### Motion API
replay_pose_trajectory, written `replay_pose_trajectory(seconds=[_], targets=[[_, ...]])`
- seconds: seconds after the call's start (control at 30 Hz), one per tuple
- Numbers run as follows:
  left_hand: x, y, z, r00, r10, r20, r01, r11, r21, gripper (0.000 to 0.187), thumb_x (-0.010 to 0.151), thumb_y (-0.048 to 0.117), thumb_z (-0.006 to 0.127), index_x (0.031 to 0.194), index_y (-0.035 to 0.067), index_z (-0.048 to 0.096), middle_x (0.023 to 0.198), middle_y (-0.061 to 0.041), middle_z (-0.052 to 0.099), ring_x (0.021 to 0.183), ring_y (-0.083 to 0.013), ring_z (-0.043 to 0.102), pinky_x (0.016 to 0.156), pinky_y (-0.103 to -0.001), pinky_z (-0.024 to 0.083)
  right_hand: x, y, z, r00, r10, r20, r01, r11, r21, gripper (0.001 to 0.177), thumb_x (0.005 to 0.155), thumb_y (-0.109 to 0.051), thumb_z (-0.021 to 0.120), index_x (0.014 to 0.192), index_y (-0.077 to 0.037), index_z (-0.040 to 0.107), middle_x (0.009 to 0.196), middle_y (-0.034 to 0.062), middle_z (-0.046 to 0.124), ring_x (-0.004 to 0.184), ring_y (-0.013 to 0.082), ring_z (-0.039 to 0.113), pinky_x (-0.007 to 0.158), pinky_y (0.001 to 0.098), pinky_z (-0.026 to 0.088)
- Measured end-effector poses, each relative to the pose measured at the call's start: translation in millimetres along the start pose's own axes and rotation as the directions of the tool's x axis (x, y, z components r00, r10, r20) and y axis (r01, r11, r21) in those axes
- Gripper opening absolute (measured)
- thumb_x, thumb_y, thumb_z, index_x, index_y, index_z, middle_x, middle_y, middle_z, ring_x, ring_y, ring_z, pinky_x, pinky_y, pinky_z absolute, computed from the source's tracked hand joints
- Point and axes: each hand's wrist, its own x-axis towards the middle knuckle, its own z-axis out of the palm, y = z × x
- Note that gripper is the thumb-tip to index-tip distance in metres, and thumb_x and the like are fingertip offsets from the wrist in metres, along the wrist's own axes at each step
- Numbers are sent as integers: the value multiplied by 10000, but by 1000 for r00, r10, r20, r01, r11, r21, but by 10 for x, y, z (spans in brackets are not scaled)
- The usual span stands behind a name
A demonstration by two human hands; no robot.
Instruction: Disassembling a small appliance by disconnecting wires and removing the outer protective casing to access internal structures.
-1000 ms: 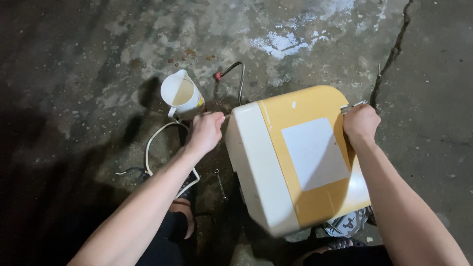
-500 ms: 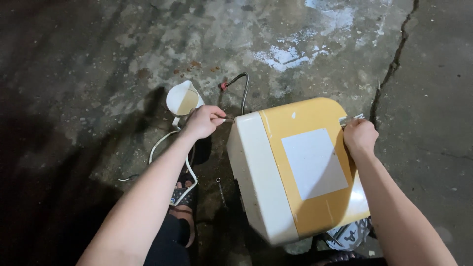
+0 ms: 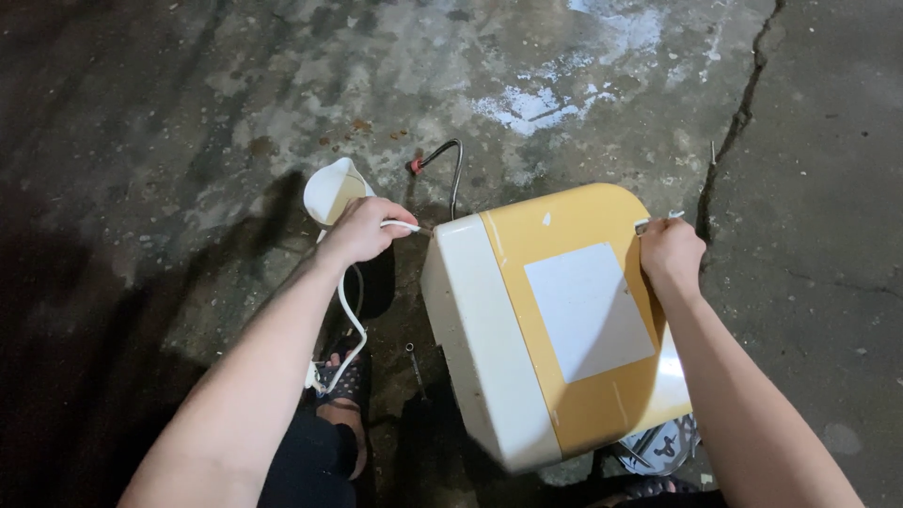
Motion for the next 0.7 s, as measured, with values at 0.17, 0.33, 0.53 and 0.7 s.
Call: replay_pose_trajectory(seconds=[0.17, 0.33, 0.53, 0.7], targets=[[212, -161, 114, 990, -105, 92, 97, 991, 87, 209, 918, 291, 731, 1116, 285, 798, 1173, -48, 766, 1215, -315, 654, 1066, -448, 508, 187, 144, 251, 998, 62, -24, -63, 995, -71, 497, 1037, -397, 513, 1127, 16, 774, 1106, 281, 749, 1116, 453, 682, 977, 528, 524], [301, -146, 174, 982, -145, 117, 131, 984, 122, 221, 898, 300, 735, 1109, 308, 801, 1188, -14, 768, 1234, -328, 643, 1076, -448, 513, 192, 240, 314, 991, 120, -56, -125, 986, -112, 623, 992, -489, 526, 1071, 75, 778, 1050, 298, 753, 1065, 435, 710, 923, 499, 561], [398, -265, 310, 984, -150, 98, 127, 968, 215, 200, 889, 366, 741, 1077, 377, 804, 1162, 10, 772, 1227, -300, 645, 1081, -406, 514, -31, -32, 43, 987, 131, 93, -136, 990, 45, 503, 1048, -250, 492, 1039, 226, 655, 958, 367, 697, 826, 437, 703, 781, 481, 590], [405, -384, 437, 989, -134, 70, 118, 974, 195, 180, 885, 337, 737, 1050, 339, 811, 1087, -35, 784, 1176, -318, 665, 1052, -441, 536, 351, 430, 575, 964, -80, -254, 13, 967, -255, 394, 984, -281, 518, 800, 11, 707, 785, 227, 741, 783, 430, 764, 716, 501, 615]])
